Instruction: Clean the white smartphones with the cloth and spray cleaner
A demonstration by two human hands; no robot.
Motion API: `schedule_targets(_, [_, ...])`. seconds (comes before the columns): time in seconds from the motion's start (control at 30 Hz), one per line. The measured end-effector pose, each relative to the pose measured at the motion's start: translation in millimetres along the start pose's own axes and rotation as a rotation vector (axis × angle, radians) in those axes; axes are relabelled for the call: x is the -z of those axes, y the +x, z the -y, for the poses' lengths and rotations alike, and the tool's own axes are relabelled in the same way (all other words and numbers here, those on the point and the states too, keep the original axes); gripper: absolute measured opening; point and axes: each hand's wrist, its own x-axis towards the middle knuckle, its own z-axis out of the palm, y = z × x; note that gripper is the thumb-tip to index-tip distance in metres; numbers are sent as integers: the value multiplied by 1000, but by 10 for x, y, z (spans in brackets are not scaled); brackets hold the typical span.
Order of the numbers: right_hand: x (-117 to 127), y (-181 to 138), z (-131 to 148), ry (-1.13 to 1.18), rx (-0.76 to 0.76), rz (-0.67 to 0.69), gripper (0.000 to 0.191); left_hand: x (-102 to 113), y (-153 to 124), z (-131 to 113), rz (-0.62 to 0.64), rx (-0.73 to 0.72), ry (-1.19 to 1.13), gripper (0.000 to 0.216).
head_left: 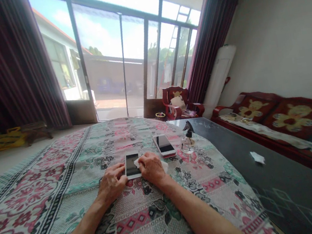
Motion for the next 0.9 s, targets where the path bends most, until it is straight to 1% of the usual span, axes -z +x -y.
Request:
schedule_targets(0.17, [-17, 32, 85, -84, 74, 30, 16, -10, 12, 11, 7, 0, 17, 40])
schedule_targets(0.37, [-58, 257, 199, -161, 121, 118, 23, 5, 17, -15, 22, -26, 16, 37])
schedule_targets(0.53, [-123, 403, 268, -151, 195, 140, 27, -40, 8, 29, -25, -15, 54, 39])
schedule_targets(0.67, [-155, 442, 220, -124, 250, 133, 28, -59, 8, 50, -24, -19, 68, 40])
schedule_targets(0.9, [-151, 453, 54, -102, 138, 107, 24, -15, 8, 5, 1, 4, 73, 40])
